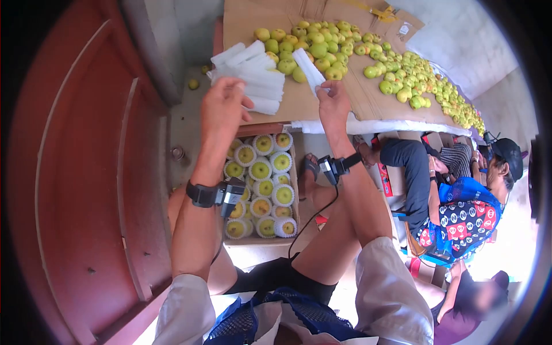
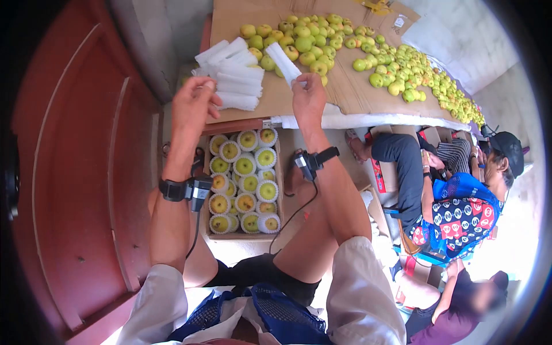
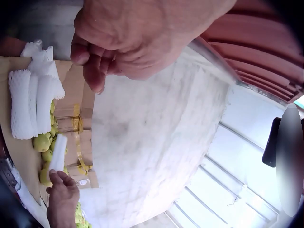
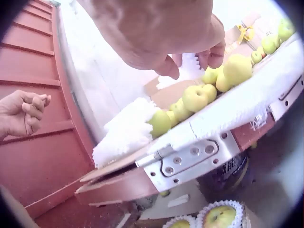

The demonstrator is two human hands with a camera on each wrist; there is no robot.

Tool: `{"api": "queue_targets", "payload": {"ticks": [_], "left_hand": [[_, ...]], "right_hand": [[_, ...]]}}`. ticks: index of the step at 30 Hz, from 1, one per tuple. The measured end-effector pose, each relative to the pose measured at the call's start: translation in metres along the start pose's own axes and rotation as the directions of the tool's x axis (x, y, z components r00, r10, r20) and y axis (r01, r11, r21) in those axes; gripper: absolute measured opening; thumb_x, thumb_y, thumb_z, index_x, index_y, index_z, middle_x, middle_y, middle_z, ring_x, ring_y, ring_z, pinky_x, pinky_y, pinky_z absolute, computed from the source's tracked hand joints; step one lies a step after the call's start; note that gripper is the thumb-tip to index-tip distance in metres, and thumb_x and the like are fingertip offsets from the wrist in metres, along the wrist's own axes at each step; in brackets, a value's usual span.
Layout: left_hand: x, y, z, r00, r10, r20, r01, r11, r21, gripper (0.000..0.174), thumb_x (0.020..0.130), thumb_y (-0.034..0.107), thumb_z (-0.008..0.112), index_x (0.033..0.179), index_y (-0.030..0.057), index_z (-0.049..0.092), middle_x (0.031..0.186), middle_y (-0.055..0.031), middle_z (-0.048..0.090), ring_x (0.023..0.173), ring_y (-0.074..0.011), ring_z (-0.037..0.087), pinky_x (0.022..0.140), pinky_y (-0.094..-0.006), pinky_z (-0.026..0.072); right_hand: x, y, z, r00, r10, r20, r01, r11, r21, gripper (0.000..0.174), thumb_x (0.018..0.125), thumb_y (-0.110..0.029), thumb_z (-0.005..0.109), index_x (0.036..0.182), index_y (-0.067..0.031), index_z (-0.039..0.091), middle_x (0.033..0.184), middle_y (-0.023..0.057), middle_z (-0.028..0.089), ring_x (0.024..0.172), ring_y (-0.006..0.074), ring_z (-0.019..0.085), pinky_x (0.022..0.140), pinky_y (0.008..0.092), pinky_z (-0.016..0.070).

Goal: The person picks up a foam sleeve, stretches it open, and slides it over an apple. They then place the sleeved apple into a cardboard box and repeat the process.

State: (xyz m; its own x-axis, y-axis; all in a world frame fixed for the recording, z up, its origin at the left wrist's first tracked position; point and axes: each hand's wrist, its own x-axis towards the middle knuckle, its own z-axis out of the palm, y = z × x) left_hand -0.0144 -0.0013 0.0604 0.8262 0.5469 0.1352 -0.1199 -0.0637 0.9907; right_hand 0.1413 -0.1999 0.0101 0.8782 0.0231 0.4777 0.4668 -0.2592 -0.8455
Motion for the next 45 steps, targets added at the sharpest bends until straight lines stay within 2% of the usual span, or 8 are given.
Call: {"api": "queue_targets", "payload": {"ticks": [6, 13, 16, 19, 22, 25, 35, 45], "left_hand": [[-0.001, -0.005, 0.015, 0.991, 0.096, 0.09, -0.093, 0.995, -0.038, 0.043, 0.095, 0.03, 0.069, 0.125, 0.0006, 0.06, 0.115, -0.0117, 0.071, 0.098, -0.0155, 0.068, 0.079, -0.0304, 0.049], [0.001, -0.003, 0.009, 0.989, 0.132, 0.063, -0.11, 0.956, -0.271, 0.037, 0.095, 0.022, 0.07, 0.123, -0.0009, 0.063, 0.111, -0.0069, 0.071, 0.095, -0.0121, 0.066, 0.079, -0.028, 0.0509], [-0.003, 0.0, 0.008, 0.989, 0.104, 0.103, -0.075, 0.963, -0.258, 0.032, 0.093, 0.018, 0.071, 0.113, -0.007, 0.066, 0.102, -0.0115, 0.073, 0.09, -0.0143, 0.068, 0.076, -0.0306, 0.0546], [-0.009, 0.005, 0.01, 0.99, 0.08, 0.118, -0.046, 0.962, -0.27, 0.031, 0.093, 0.018, 0.071, 0.113, -0.0056, 0.068, 0.098, -0.0097, 0.073, 0.087, -0.0135, 0.068, 0.075, -0.03, 0.0542], [-0.005, -0.008, 0.008, 0.992, 0.041, 0.121, -0.024, 0.99, -0.139, 0.029, 0.096, 0.02, 0.069, 0.117, -0.0007, 0.068, 0.102, -0.005, 0.072, 0.089, -0.0119, 0.067, 0.08, -0.0281, 0.0526], [-0.012, -0.005, 0.012, 0.988, 0.014, 0.154, -0.01, 1.0, -0.028, 0.03, 0.097, 0.02, 0.068, 0.118, -0.0012, 0.068, 0.103, -0.005, 0.071, 0.089, -0.0123, 0.067, 0.08, -0.0279, 0.053], [-0.024, -0.001, 0.033, 0.931, -0.121, 0.344, 0.221, 0.938, -0.267, 0.032, 0.098, 0.021, 0.066, 0.12, -0.003, 0.065, 0.108, -0.0079, 0.071, 0.094, -0.0173, 0.07, 0.082, -0.031, 0.0572], [-0.011, -0.011, 0.043, 0.908, -0.177, 0.38, 0.244, 0.96, -0.136, 0.03, 0.098, 0.023, 0.068, 0.116, -0.0007, 0.068, 0.104, -0.0056, 0.071, 0.091, -0.0143, 0.068, 0.084, -0.0299, 0.0552]], "right_hand": [[-0.036, -0.071, 0.024, 0.973, -0.028, 0.227, -0.059, 0.929, 0.366, 0.016, 0.087, -0.002, 0.071, 0.097, -0.0048, 0.058, 0.078, -0.0039, 0.052, 0.069, 0.0062, 0.046, 0.06, 0.0242, 0.0379], [-0.076, -0.111, 0.026, 0.917, 0.054, 0.396, -0.25, 0.852, 0.461, 0.012, 0.093, -0.007, 0.067, 0.1, -0.0043, 0.058, 0.085, 0.0014, 0.06, 0.073, 0.0074, 0.055, 0.061, 0.0233, 0.0402], [-0.075, -0.099, 0.021, 0.834, 0.245, 0.494, -0.509, 0.687, 0.519, 0.014, 0.096, -0.015, 0.065, 0.102, -0.0045, 0.058, 0.09, 0.005, 0.064, 0.077, 0.0102, 0.061, 0.063, 0.024, 0.0421], [-0.075, -0.093, 0.015, 0.786, 0.256, 0.563, -0.594, 0.564, 0.573, 0.018, 0.097, -0.019, 0.064, 0.106, -0.0048, 0.059, 0.091, 0.0071, 0.065, 0.081, 0.0116, 0.063, 0.064, 0.0242, 0.0425], [-0.075, -0.081, 0.01, 0.805, 0.195, 0.56, -0.507, 0.716, 0.48, 0.027, 0.096, -0.019, 0.066, 0.115, -0.0015, 0.058, 0.095, 0.009, 0.067, 0.088, 0.0151, 0.066, 0.071, 0.0271, 0.0478], [-0.075, -0.075, 0.011, 0.94, -0.072, 0.335, -0.038, 0.95, 0.309, 0.035, 0.095, -0.02, 0.068, 0.121, 0.0019, 0.057, 0.097, 0.0094, 0.068, 0.09, 0.0176, 0.066, 0.079, 0.0303, 0.0513], [-0.059, -0.064, -0.032, 0.795, 0.179, 0.579, -0.522, 0.687, 0.505, 0.029, 0.098, -0.019, 0.066, 0.12, 0.0011, 0.066, 0.105, 0.0043, 0.069, 0.093, 0.013, 0.062, 0.083, 0.0273, 0.0473], [-0.051, -0.052, -0.037, 0.828, 0.235, 0.508, -0.526, 0.64, 0.56, 0.029, 0.099, -0.023, 0.066, 0.117, -0.0006, 0.068, 0.103, 0.0031, 0.069, 0.088, 0.0118, 0.061, 0.08, 0.0267, 0.0467]]}}
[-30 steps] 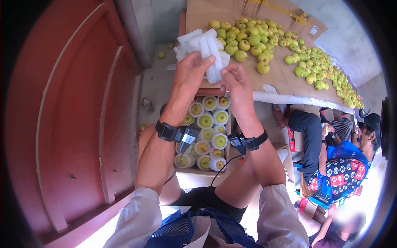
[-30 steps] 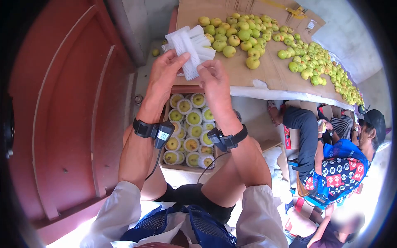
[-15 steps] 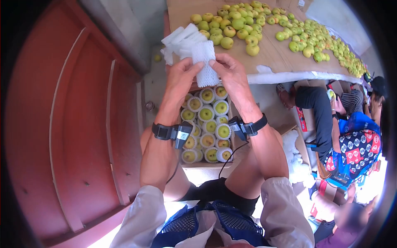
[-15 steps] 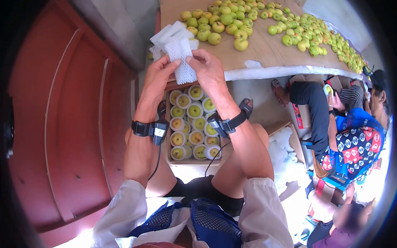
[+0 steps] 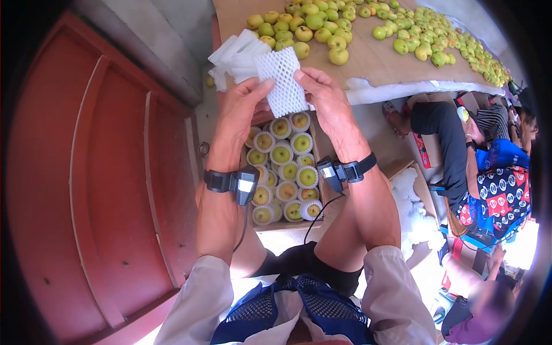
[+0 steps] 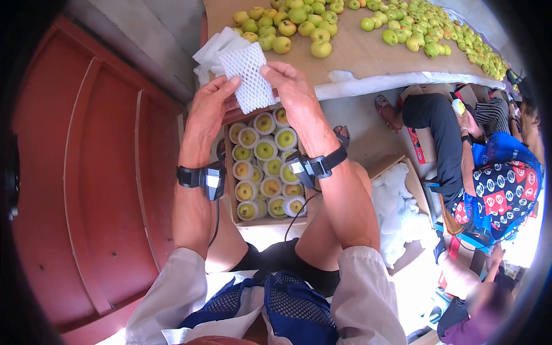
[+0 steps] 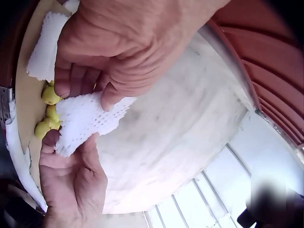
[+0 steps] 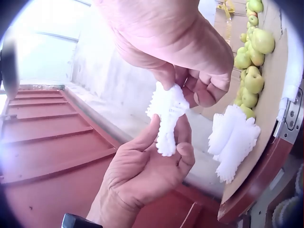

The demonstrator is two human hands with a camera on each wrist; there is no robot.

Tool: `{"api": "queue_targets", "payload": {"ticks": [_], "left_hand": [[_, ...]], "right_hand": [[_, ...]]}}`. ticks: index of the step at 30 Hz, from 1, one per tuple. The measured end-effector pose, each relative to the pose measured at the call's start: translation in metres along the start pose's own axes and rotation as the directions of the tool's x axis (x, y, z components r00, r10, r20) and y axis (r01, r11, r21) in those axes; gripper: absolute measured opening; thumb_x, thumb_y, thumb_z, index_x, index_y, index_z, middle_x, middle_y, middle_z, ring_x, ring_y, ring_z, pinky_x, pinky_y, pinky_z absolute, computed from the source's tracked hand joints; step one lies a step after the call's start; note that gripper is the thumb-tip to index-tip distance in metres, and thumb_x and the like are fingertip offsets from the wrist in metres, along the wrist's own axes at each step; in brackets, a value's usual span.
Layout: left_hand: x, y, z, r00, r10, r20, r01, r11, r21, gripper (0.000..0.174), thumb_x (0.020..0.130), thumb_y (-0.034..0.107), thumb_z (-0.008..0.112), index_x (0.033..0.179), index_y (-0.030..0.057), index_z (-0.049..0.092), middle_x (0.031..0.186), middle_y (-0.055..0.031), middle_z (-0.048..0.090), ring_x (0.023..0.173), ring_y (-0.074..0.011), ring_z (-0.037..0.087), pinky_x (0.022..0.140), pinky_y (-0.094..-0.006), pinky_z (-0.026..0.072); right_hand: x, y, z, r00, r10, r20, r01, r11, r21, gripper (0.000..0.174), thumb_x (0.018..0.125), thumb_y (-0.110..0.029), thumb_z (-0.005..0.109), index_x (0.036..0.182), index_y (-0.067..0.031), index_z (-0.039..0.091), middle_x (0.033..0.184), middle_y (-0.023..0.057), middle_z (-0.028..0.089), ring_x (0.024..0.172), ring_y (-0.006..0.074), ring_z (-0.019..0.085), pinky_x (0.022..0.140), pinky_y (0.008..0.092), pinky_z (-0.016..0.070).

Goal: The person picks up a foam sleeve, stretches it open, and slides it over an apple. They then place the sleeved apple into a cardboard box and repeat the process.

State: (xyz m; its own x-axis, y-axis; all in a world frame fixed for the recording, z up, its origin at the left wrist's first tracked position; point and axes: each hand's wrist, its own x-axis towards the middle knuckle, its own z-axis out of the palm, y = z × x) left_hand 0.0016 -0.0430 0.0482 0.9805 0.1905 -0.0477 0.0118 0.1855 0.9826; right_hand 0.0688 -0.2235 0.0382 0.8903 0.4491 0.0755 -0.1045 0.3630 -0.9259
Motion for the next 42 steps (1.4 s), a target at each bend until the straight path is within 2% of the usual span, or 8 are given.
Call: {"api": "queue_targets", "payload": {"ticks": [14, 17, 20, 23, 26, 30, 33, 42], "left_hand": [[-0.014, 0.012, 0.001, 0.998, 0.047, -0.034, -0.042, 0.988, 0.147, 0.022, 0.092, 0.015, 0.075, 0.11, 0.0027, 0.072, 0.097, -0.0004, 0.071, 0.08, -0.007, 0.061, 0.077, -0.0244, 0.052], [-0.019, 0.011, 0.0, 0.977, 0.204, -0.059, -0.192, 0.967, 0.166, 0.021, 0.091, 0.013, 0.075, 0.108, 0.0016, 0.073, 0.094, -0.0008, 0.071, 0.079, -0.0065, 0.06, 0.076, -0.0244, 0.0508], [-0.015, 0.003, 0.0, 0.889, 0.422, -0.176, -0.352, 0.877, 0.326, 0.021, 0.09, 0.011, 0.073, 0.107, -0.0011, 0.073, 0.092, -0.0031, 0.072, 0.081, -0.0095, 0.063, 0.076, -0.0262, 0.0506], [-0.019, 0.005, 0.003, 0.794, 0.567, -0.219, -0.342, 0.715, 0.61, 0.025, 0.088, 0.006, 0.069, 0.112, 0.0017, 0.073, 0.095, -0.0076, 0.075, 0.082, -0.0138, 0.065, 0.078, -0.0284, 0.0513], [-0.026, 0.005, 0.012, 0.823, 0.543, -0.168, -0.379, 0.744, 0.55, 0.02, 0.091, 0.002, 0.068, 0.11, 0.0007, 0.074, 0.096, -0.0009, 0.073, 0.087, -0.0078, 0.064, 0.078, -0.0242, 0.0503], [-0.044, 0.01, 0.022, 0.774, 0.63, -0.071, -0.421, 0.595, 0.684, 0.025, 0.088, -0.003, 0.064, 0.11, 0.004, 0.074, 0.1, -0.0033, 0.073, 0.089, -0.0102, 0.064, 0.08, -0.0246, 0.0498], [-0.047, 0.008, 0.023, 0.668, 0.743, 0.029, -0.534, 0.452, 0.715, 0.028, 0.086, -0.006, 0.063, 0.11, 0.0053, 0.074, 0.104, -0.0065, 0.073, 0.093, -0.0137, 0.066, 0.083, -0.0254, 0.0497], [-0.065, 0.003, 0.032, 0.537, 0.817, 0.21, -0.656, 0.248, 0.713, 0.03, 0.086, -0.008, 0.059, 0.109, 0.0047, 0.074, 0.11, -0.009, 0.072, 0.101, -0.0227, 0.069, 0.09, -0.0311, 0.0512]], "right_hand": [[-0.005, -0.008, 0.002, 0.999, -0.026, -0.033, 0.027, 0.999, 0.022, 0.034, 0.098, -0.022, 0.067, 0.123, 0.0016, 0.066, 0.107, 0.0029, 0.07, 0.093, 0.0114, 0.062, 0.083, 0.0252, 0.0465], [-0.015, -0.014, 0.014, 0.981, -0.179, -0.076, 0.159, 0.964, -0.215, 0.031, 0.098, -0.021, 0.065, 0.117, 0.0047, 0.067, 0.099, 0.0048, 0.07, 0.091, 0.0124, 0.063, 0.08, 0.0274, 0.0496], [-0.01, 0.0, 0.018, 0.852, -0.475, -0.221, 0.272, 0.761, -0.589, 0.032, 0.097, -0.025, 0.066, 0.111, 0.0043, 0.066, 0.098, 0.0056, 0.07, 0.092, 0.0144, 0.064, 0.081, 0.0287, 0.05], [-0.023, -0.004, 0.022, 0.912, -0.406, -0.054, 0.339, 0.822, -0.457, 0.035, 0.096, -0.031, 0.068, 0.108, 0.0023, 0.064, 0.099, 0.006, 0.069, 0.091, 0.0151, 0.065, 0.078, 0.0282, 0.049], [-0.035, -0.006, 0.024, 0.985, -0.171, 0.01, 0.17, 0.974, -0.151, 0.04, 0.096, -0.038, 0.067, 0.109, -0.0007, 0.064, 0.098, 0.0055, 0.068, 0.09, 0.0148, 0.064, 0.072, 0.0272, 0.0463], [-0.035, -0.008, 0.017, 0.996, 0.015, 0.089, -0.025, 0.994, 0.106, 0.043, 0.099, -0.045, 0.061, 0.113, -0.0046, 0.061, 0.103, 0.006, 0.065, 0.09, 0.0166, 0.064, 0.069, 0.0281, 0.0435], [-0.041, -0.008, 0.016, 0.995, 0.002, 0.1, -0.01, 0.996, 0.085, 0.042, 0.1, -0.044, 0.058, 0.115, -0.0049, 0.059, 0.104, 0.0065, 0.064, 0.092, 0.0183, 0.065, 0.068, 0.0295, 0.0442], [-0.058, -0.002, 0.004, 0.998, -0.043, 0.045, 0.035, 0.987, 0.154, 0.03, 0.097, -0.018, 0.052, 0.121, -0.0008, 0.059, 0.108, 0.0088, 0.067, 0.091, 0.0186, 0.065, 0.069, 0.0312, 0.0483]]}}
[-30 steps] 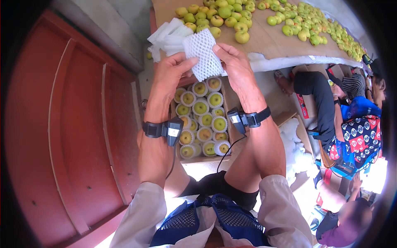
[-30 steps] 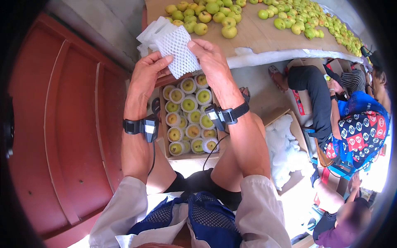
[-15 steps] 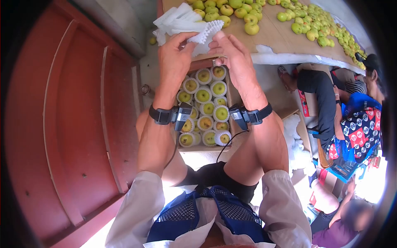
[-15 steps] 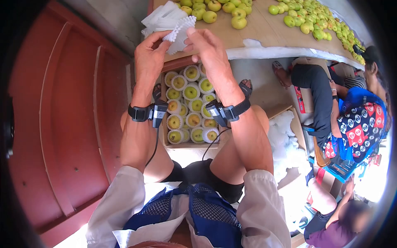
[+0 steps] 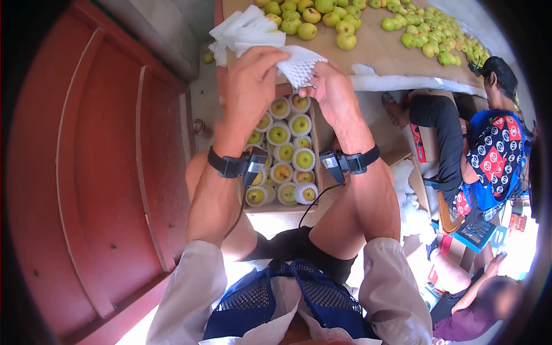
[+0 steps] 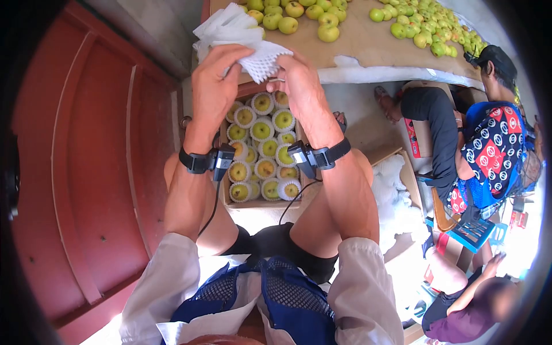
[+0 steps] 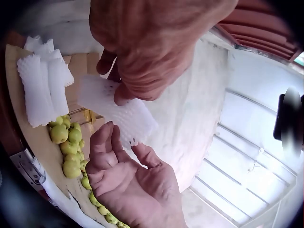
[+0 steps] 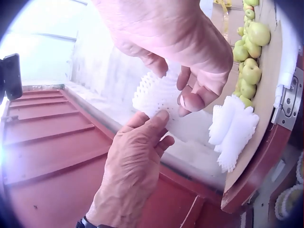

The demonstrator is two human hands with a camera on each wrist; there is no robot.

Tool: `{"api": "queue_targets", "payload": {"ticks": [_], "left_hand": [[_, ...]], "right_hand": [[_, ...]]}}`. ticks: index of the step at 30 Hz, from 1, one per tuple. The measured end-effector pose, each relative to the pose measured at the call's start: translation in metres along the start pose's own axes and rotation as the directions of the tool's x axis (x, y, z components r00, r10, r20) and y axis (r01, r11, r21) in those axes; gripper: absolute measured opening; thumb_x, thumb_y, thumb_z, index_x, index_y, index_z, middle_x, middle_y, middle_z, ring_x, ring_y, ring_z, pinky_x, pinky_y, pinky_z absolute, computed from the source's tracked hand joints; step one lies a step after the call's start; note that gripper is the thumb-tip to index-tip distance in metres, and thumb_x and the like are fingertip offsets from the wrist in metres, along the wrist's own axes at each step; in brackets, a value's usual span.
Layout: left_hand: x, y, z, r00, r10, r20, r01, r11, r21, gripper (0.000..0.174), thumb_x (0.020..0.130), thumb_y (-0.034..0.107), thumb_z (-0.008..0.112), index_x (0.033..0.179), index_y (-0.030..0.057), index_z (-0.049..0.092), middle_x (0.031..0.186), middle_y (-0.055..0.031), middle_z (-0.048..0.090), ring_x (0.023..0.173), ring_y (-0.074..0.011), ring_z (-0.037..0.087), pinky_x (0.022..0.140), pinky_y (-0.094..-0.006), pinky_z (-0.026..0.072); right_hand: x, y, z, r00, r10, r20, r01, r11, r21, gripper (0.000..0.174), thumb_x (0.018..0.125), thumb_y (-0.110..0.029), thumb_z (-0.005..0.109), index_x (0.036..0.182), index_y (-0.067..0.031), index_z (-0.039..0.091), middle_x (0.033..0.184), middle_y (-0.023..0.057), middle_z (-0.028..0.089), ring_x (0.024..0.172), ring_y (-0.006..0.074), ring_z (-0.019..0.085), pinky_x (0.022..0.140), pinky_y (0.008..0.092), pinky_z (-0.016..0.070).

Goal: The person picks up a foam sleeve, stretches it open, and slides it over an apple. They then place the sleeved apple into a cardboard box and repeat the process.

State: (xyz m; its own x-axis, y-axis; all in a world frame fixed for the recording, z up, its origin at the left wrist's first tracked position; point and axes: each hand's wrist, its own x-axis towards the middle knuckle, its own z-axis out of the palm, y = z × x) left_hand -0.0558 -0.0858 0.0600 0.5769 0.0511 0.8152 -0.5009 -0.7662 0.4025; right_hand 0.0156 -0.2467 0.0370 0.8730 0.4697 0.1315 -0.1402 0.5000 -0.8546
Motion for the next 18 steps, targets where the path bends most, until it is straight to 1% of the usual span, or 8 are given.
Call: {"api": "queue_targets", "payload": {"ticks": [3, 6, 7, 10, 11, 14, 16, 18], "left_hand": [[-0.004, 0.004, 0.009, 0.996, 0.011, 0.087, -0.017, 0.997, 0.069, 0.034, 0.087, -0.006, 0.058, 0.117, 0.0047, 0.07, 0.116, -0.0115, 0.07, 0.106, -0.0224, 0.067, 0.091, -0.0316, 0.0516], [-0.006, 0.008, 0.017, 0.987, -0.107, 0.118, 0.12, 0.987, -0.108, 0.04, 0.083, 0.001, 0.062, 0.123, 0.0048, 0.065, 0.113, -0.0195, 0.069, 0.105, -0.0373, 0.065, 0.087, -0.0413, 0.0514], [-0.006, 0.011, 0.013, 0.948, -0.215, 0.234, 0.254, 0.955, -0.152, 0.05, 0.086, 0.009, 0.066, 0.134, 0.0026, 0.055, 0.124, -0.0217, 0.066, 0.117, -0.0341, 0.063, 0.091, -0.0418, 0.0522], [-0.004, 0.019, 0.017, 0.875, -0.365, 0.32, 0.473, 0.786, -0.397, 0.056, 0.091, 0.016, 0.068, 0.141, -0.0003, 0.047, 0.134, -0.0221, 0.061, 0.127, -0.0303, 0.059, 0.097, -0.0405, 0.052], [-0.004, 0.02, 0.017, 0.864, -0.374, 0.336, 0.492, 0.765, -0.416, 0.061, 0.093, 0.021, 0.068, 0.143, -0.0031, 0.043, 0.138, -0.0211, 0.058, 0.131, -0.0285, 0.055, 0.101, -0.039, 0.051], [-0.006, 0.011, 0.026, 0.887, -0.376, 0.267, 0.46, 0.762, -0.456, 0.059, 0.093, 0.021, 0.069, 0.142, -0.0025, 0.045, 0.135, -0.0211, 0.06, 0.128, -0.0272, 0.058, 0.098, -0.0375, 0.0518], [-0.005, 0.007, 0.029, 0.879, -0.402, 0.256, 0.477, 0.721, -0.503, 0.052, 0.094, 0.017, 0.066, 0.14, -0.0021, 0.049, 0.131, -0.0191, 0.063, 0.121, -0.0239, 0.061, 0.094, -0.0348, 0.0528], [-0.002, 0.005, 0.031, 0.861, -0.443, 0.25, 0.505, 0.68, -0.532, 0.044, 0.096, 0.012, 0.061, 0.137, -0.0016, 0.052, 0.129, -0.0155, 0.064, 0.114, -0.0203, 0.064, 0.09, -0.0323, 0.0552]], "right_hand": [[0.001, 0.003, -0.002, 0.993, -0.078, -0.09, 0.08, 0.997, 0.017, 0.031, 0.097, -0.012, 0.049, 0.123, 0.0022, 0.059, 0.108, 0.0094, 0.068, 0.093, 0.017, 0.065, 0.073, 0.0309, 0.0509], [-0.006, -0.002, 0.007, 0.956, -0.236, -0.175, 0.209, 0.965, -0.16, 0.031, 0.097, -0.01, 0.05, 0.123, 0.004, 0.06, 0.109, 0.0108, 0.068, 0.096, 0.0161, 0.064, 0.08, 0.0302, 0.0521], [-0.004, -0.002, 0.007, 0.945, -0.28, -0.168, 0.238, 0.944, -0.23, 0.03, 0.097, -0.009, 0.052, 0.123, 0.0043, 0.06, 0.109, 0.011, 0.068, 0.096, 0.016, 0.064, 0.082, 0.0301, 0.052], [-0.001, 0.002, 0.007, 0.907, -0.398, -0.134, 0.316, 0.857, -0.407, 0.03, 0.096, -0.008, 0.058, 0.123, 0.0048, 0.061, 0.109, 0.0115, 0.069, 0.097, 0.0157, 0.064, 0.086, 0.0299, 0.0519], [-0.002, 0.003, 0.009, 0.895, -0.429, -0.123, 0.334, 0.827, -0.452, 0.031, 0.095, -0.008, 0.06, 0.123, 0.0047, 0.061, 0.109, 0.0116, 0.069, 0.097, 0.0156, 0.064, 0.086, 0.0297, 0.0517], [0.003, 0.016, 0.01, 0.834, -0.545, -0.079, 0.417, 0.718, -0.557, 0.031, 0.091, -0.004, 0.064, 0.122, 0.0017, 0.061, 0.109, 0.0133, 0.067, 0.098, 0.0206, 0.065, 0.087, 0.0325, 0.0521], [0.003, 0.021, 0.011, 0.778, -0.628, 0.003, 0.467, 0.576, -0.67, 0.031, 0.089, -0.003, 0.064, 0.12, 0.0001, 0.062, 0.108, 0.0142, 0.065, 0.099, 0.0242, 0.065, 0.087, 0.0345, 0.0523], [-0.003, 0.014, 0.02, 0.779, -0.626, 0.013, 0.454, 0.549, -0.702, 0.031, 0.086, 0.0, 0.064, 0.117, -0.0016, 0.063, 0.106, 0.0153, 0.062, 0.098, 0.0282, 0.064, 0.086, 0.0373, 0.0522]]}}
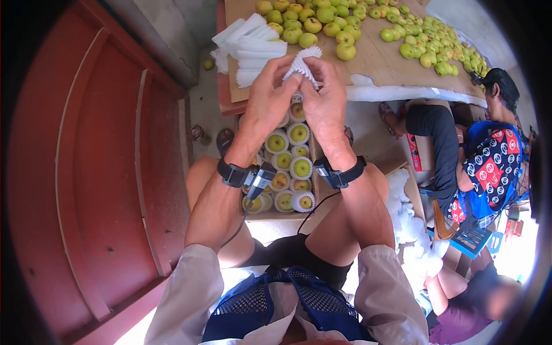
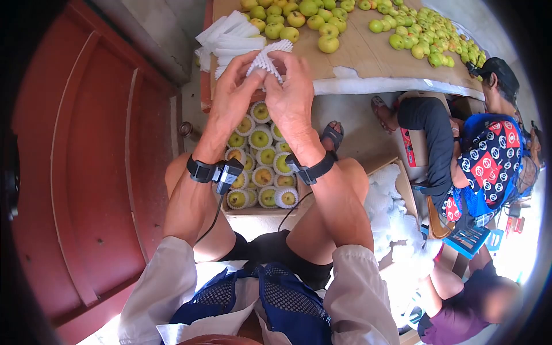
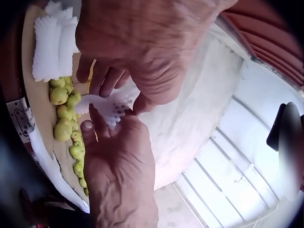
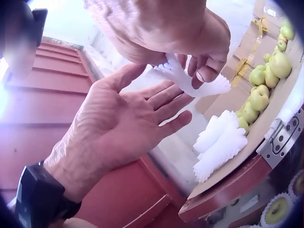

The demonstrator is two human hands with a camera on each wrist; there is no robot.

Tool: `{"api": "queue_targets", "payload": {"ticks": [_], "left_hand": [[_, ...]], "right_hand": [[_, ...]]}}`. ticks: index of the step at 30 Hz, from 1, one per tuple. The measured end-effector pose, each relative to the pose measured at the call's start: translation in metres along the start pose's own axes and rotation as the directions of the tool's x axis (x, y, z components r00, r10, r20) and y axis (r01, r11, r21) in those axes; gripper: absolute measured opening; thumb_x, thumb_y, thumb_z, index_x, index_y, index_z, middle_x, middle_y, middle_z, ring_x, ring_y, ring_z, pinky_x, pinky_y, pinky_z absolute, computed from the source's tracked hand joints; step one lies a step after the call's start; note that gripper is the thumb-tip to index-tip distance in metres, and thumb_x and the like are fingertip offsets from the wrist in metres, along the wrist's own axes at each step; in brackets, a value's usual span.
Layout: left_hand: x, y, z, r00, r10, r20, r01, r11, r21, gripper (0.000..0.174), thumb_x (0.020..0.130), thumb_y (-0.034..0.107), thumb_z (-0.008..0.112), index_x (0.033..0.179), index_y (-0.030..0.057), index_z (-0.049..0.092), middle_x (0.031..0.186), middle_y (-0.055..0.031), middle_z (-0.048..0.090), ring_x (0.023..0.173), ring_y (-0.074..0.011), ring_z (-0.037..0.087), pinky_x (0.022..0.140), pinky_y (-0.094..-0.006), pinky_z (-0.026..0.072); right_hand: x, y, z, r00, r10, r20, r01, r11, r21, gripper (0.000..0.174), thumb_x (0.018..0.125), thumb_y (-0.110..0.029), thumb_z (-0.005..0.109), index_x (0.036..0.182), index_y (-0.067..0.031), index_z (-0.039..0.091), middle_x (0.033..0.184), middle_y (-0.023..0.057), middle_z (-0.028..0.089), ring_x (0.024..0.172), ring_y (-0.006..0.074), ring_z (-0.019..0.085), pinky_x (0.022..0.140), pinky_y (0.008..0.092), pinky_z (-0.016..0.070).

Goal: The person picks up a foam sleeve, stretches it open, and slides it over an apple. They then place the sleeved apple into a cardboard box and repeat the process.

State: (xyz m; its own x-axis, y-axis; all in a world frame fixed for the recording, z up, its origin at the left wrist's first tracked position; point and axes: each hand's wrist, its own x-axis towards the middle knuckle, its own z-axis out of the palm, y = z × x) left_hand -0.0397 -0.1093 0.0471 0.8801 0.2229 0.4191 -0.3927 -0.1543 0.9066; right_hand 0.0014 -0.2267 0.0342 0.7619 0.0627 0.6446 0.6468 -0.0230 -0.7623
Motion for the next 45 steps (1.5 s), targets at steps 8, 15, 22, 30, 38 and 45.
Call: {"api": "queue_targets", "payload": {"ticks": [8, 15, 22, 30, 38, 45], "left_hand": [[0.013, -0.001, -0.009, 0.959, -0.261, -0.115, 0.211, 0.92, -0.331, 0.029, 0.096, 0.0, 0.051, 0.121, -0.0008, 0.065, 0.107, -0.009, 0.07, 0.096, -0.0152, 0.068, 0.074, -0.0267, 0.0573], [0.023, -0.012, -0.023, 0.934, -0.355, 0.026, 0.325, 0.82, -0.471, 0.03, 0.098, 0.021, 0.062, 0.117, -0.0021, 0.065, 0.112, -0.0086, 0.069, 0.099, -0.0183, 0.066, 0.084, -0.0337, 0.0537], [0.028, -0.011, -0.029, 0.907, -0.414, 0.075, 0.384, 0.741, -0.55, 0.043, 0.099, 0.021, 0.062, 0.138, 0.007, 0.053, 0.129, -0.0056, 0.064, 0.119, -0.0195, 0.059, 0.098, -0.0399, 0.0466], [0.026, -0.014, -0.024, 0.94, -0.302, 0.159, 0.341, 0.794, -0.504, 0.03, 0.096, 0.022, 0.066, 0.119, 0.0033, 0.064, 0.114, -0.006, 0.067, 0.105, -0.0142, 0.062, 0.088, -0.0303, 0.0481], [0.028, -0.014, -0.022, 0.949, -0.313, 0.037, 0.316, 0.943, -0.106, 0.025, 0.094, 0.017, 0.069, 0.114, 0.0015, 0.065, 0.107, -0.0037, 0.069, 0.095, -0.0124, 0.064, 0.08, -0.0285, 0.0519], [0.03, -0.031, -0.025, 0.905, -0.401, 0.142, 0.42, 0.789, -0.448, 0.021, 0.097, 0.015, 0.067, 0.116, 0.0058, 0.066, 0.113, -0.0031, 0.068, 0.1, -0.0127, 0.063, 0.086, -0.0313, 0.0528]], "right_hand": [[0.006, 0.02, 0.007, 0.998, 0.054, 0.038, -0.058, 0.994, 0.09, 0.024, 0.088, -0.002, 0.065, 0.112, -0.0019, 0.067, 0.1, 0.0133, 0.065, 0.092, 0.0248, 0.065, 0.082, 0.0349, 0.0514], [0.019, 0.015, -0.001, 0.812, 0.526, 0.252, -0.579, 0.669, 0.466, 0.029, 0.096, -0.023, 0.067, 0.114, -0.0006, 0.069, 0.099, 0.0011, 0.07, 0.085, 0.0084, 0.058, 0.072, 0.0254, 0.0455], [0.025, 0.024, -0.006, 0.698, 0.547, 0.462, -0.7, 0.387, 0.6, 0.021, 0.096, -0.023, 0.066, 0.108, -0.0047, 0.067, 0.102, 0.0028, 0.068, 0.09, 0.0146, 0.059, 0.076, 0.0312, 0.0469], [0.03, 0.035, -0.015, 0.647, 0.581, 0.494, -0.715, 0.237, 0.658, 0.023, 0.098, -0.022, 0.063, 0.116, -0.0068, 0.062, 0.108, 0.0045, 0.067, 0.092, 0.0185, 0.06, 0.078, 0.0346, 0.0486], [0.035, 0.042, -0.021, 0.662, 0.626, 0.412, -0.664, 0.233, 0.711, 0.024, 0.099, -0.023, 0.063, 0.118, -0.0077, 0.061, 0.109, 0.0046, 0.065, 0.1, 0.0194, 0.059, 0.081, 0.0371, 0.0484], [0.035, 0.047, -0.021, 0.663, 0.621, 0.418, -0.648, 0.197, 0.736, 0.026, 0.102, -0.028, 0.061, 0.118, -0.0076, 0.062, 0.109, 0.0036, 0.067, 0.098, 0.0178, 0.06, 0.083, 0.0359, 0.0483]]}}
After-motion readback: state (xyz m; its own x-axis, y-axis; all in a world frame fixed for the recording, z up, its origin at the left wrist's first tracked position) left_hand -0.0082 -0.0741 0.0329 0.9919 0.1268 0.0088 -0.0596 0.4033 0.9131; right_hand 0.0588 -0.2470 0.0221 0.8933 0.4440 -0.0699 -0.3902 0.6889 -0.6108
